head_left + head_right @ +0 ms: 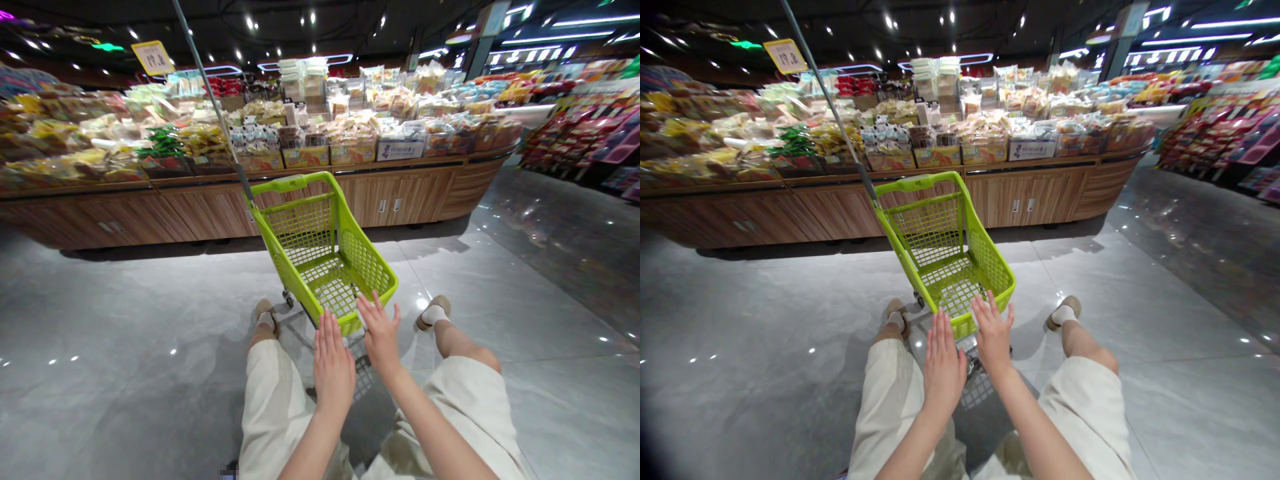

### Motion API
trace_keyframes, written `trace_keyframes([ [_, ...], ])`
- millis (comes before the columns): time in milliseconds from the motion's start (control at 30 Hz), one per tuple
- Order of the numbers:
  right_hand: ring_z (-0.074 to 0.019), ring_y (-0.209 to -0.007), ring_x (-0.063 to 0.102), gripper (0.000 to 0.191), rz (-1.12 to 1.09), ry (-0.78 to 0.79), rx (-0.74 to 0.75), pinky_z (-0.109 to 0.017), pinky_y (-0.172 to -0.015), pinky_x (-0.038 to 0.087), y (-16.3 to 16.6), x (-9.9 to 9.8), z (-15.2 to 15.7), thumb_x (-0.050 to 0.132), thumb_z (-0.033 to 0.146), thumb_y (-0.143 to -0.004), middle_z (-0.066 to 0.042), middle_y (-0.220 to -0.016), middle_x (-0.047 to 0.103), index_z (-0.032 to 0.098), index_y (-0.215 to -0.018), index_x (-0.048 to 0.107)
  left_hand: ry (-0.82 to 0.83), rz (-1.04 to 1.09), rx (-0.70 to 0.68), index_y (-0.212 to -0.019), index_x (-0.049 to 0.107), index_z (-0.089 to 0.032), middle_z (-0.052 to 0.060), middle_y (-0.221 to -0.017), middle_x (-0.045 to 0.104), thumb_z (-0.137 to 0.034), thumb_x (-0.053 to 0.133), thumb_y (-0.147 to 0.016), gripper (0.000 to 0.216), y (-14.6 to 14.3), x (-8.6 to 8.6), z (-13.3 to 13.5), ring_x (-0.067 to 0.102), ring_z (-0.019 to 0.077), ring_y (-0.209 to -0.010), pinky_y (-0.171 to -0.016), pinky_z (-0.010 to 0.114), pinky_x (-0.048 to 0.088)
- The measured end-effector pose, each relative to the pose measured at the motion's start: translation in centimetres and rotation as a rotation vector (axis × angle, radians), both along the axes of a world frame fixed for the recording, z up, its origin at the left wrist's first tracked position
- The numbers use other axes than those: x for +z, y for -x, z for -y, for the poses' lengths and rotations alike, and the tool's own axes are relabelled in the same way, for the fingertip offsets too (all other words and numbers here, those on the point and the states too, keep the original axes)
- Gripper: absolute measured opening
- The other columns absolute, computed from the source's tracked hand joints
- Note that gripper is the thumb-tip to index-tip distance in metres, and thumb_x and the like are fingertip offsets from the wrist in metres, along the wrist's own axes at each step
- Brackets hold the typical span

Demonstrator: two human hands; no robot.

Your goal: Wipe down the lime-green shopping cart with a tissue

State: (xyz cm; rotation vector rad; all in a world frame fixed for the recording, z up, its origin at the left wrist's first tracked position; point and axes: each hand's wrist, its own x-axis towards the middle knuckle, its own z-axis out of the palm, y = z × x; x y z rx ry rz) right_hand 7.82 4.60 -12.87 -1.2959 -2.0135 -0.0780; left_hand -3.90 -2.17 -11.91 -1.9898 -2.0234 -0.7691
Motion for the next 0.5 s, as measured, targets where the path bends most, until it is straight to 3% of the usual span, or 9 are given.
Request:
trace_keyframes([
  [100,-0.0216,-0.145,0.029,0.076,0.068,0.041,0.165,-0.056,-0.117,0.004,2.8,0.6,2.5,0.036,0.001,-0.075,-0.005,-0.146,0.050,0.026,-0.147,0.038,0.001,-0.020,0.002,-0.153,-0.009,-0.014,0.017,-0.159,0.025,-0.002,0.042,-0.083,0.088,0.3,-0.2,0.0,0.023,0.0258,-0.147,-0.116,0.046,0.033],
  [233,-0.0216,-0.146,0.026,0.079,0.141,0.013,0.222,-0.058,-0.116,0.000,-0.9,1.0,0.5,0.038,0.000,-0.070,-0.002,-0.145,0.052,0.029,-0.143,0.043,0.014,-0.054,-0.022,-0.154,-0.006,-0.014,0.017,-0.159,0.023,-0.004,0.042,-0.083,0.086,1.6,0.1,0.3,0.023,0.0258,-0.147,-0.116,0.045,0.034],
  [400,-0.0209,-0.144,0.032,0.075,0.071,-0.009,-0.055,-0.057,-0.116,0.007,-8.4,0.6,-5.3,0.037,-0.001,-0.070,0.000,-0.139,0.057,0.030,-0.137,0.051,0.034,-0.055,-0.021,-0.154,-0.006,-0.013,0.017,-0.160,0.022,-0.005,0.042,-0.085,0.084,1.7,0.5,0.5,0.022,0.0253,-0.147,-0.116,0.044,0.033],
  [500,-0.0226,-0.143,0.034,0.076,0.031,-0.004,-0.128,-0.059,-0.114,0.011,-8.0,0.4,-5.4,0.038,-0.001,-0.070,-0.002,-0.139,0.058,0.030,-0.138,0.050,0.039,-0.039,-0.019,-0.153,-0.008,-0.011,0.017,-0.159,0.023,-0.006,0.042,-0.086,0.084,0.7,0.4,0.2,0.020,0.0256,-0.148,-0.116,0.045,0.033],
])
